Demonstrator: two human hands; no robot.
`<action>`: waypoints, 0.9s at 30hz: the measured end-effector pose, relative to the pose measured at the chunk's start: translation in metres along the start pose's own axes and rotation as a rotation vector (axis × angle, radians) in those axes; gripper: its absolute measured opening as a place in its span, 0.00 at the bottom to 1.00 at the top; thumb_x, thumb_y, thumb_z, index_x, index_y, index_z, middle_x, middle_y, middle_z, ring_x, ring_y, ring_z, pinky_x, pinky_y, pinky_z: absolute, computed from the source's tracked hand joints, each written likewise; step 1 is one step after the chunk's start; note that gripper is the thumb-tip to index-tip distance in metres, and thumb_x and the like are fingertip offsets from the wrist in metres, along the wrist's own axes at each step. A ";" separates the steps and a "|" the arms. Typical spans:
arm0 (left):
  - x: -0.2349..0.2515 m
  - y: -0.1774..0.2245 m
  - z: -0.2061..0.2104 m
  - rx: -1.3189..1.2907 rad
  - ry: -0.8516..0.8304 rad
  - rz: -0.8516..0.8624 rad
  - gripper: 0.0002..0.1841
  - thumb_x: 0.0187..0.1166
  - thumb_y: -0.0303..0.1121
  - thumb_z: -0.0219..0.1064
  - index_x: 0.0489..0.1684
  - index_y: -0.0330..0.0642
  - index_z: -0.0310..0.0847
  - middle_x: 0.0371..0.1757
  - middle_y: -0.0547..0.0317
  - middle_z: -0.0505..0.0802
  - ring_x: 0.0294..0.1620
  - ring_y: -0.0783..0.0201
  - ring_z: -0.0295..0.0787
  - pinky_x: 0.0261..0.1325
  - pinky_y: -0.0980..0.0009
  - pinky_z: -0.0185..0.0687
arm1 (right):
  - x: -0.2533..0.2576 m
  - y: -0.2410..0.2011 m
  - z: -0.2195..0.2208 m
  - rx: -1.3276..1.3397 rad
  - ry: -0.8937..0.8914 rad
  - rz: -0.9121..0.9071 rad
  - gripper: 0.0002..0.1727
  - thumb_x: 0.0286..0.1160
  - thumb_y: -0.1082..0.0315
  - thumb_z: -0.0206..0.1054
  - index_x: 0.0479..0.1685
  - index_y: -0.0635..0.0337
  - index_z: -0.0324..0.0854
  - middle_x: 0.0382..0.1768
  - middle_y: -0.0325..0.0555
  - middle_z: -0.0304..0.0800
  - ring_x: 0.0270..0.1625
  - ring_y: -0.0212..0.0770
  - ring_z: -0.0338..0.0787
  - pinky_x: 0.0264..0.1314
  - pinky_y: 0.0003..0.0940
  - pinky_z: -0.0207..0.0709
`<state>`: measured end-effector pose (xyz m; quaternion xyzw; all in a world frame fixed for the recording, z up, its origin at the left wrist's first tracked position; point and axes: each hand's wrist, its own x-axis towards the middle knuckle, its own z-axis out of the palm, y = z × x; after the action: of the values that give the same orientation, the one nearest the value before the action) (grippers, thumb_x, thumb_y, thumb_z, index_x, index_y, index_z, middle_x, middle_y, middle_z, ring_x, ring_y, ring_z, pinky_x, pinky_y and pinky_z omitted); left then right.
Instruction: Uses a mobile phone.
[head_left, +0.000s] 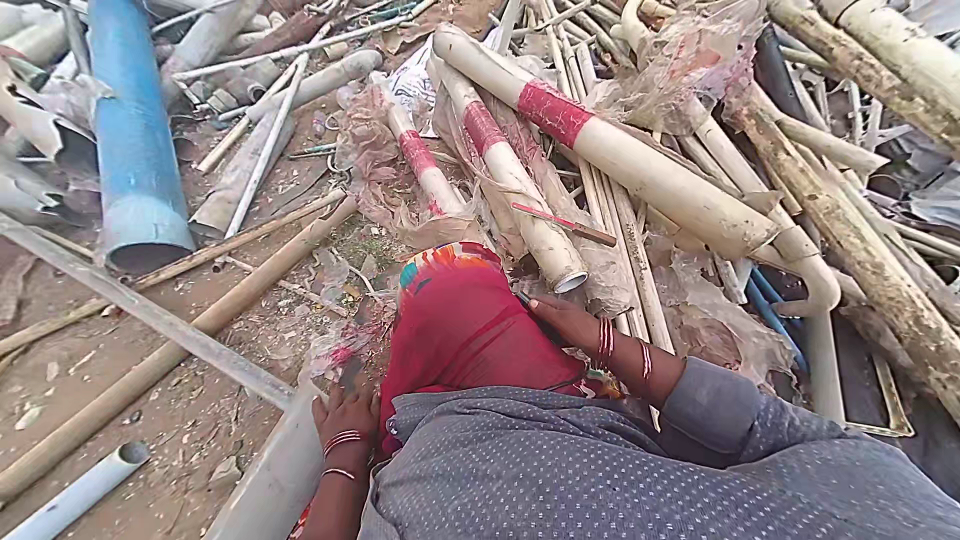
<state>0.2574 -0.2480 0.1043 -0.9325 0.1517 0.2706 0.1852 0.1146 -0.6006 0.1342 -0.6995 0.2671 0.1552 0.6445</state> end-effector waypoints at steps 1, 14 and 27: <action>0.000 -0.001 -0.002 0.012 -0.013 -0.002 0.24 0.95 0.45 0.48 0.71 0.40 0.85 0.78 0.47 0.85 0.93 0.43 0.58 0.92 0.35 0.24 | -0.002 -0.009 0.000 0.106 0.058 -0.016 0.26 0.96 0.58 0.43 0.81 0.65 0.68 0.68 0.59 0.82 0.66 0.43 0.83 0.72 0.39 0.73; -0.006 -0.005 0.008 -0.098 0.061 0.023 0.23 0.94 0.42 0.50 0.67 0.37 0.87 0.74 0.45 0.88 0.92 0.43 0.60 0.92 0.36 0.25 | -0.027 -0.064 0.005 0.754 -0.206 -0.175 0.25 0.76 0.77 0.45 0.73 0.56 0.64 0.62 0.52 0.86 0.57 0.45 0.93 0.57 0.40 0.89; -0.006 -0.006 0.013 -0.140 0.100 0.027 0.23 0.94 0.43 0.50 0.67 0.37 0.87 0.73 0.45 0.88 0.92 0.43 0.58 0.93 0.37 0.23 | -0.024 -0.055 0.018 0.643 -0.138 -0.245 0.35 0.61 0.85 0.52 0.76 0.58 0.59 0.61 0.52 0.88 0.52 0.44 0.95 0.50 0.37 0.91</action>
<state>0.2485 -0.2356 0.0991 -0.9533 0.1544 0.2359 0.1081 0.1291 -0.5767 0.1907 -0.4755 0.1723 0.0318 0.8621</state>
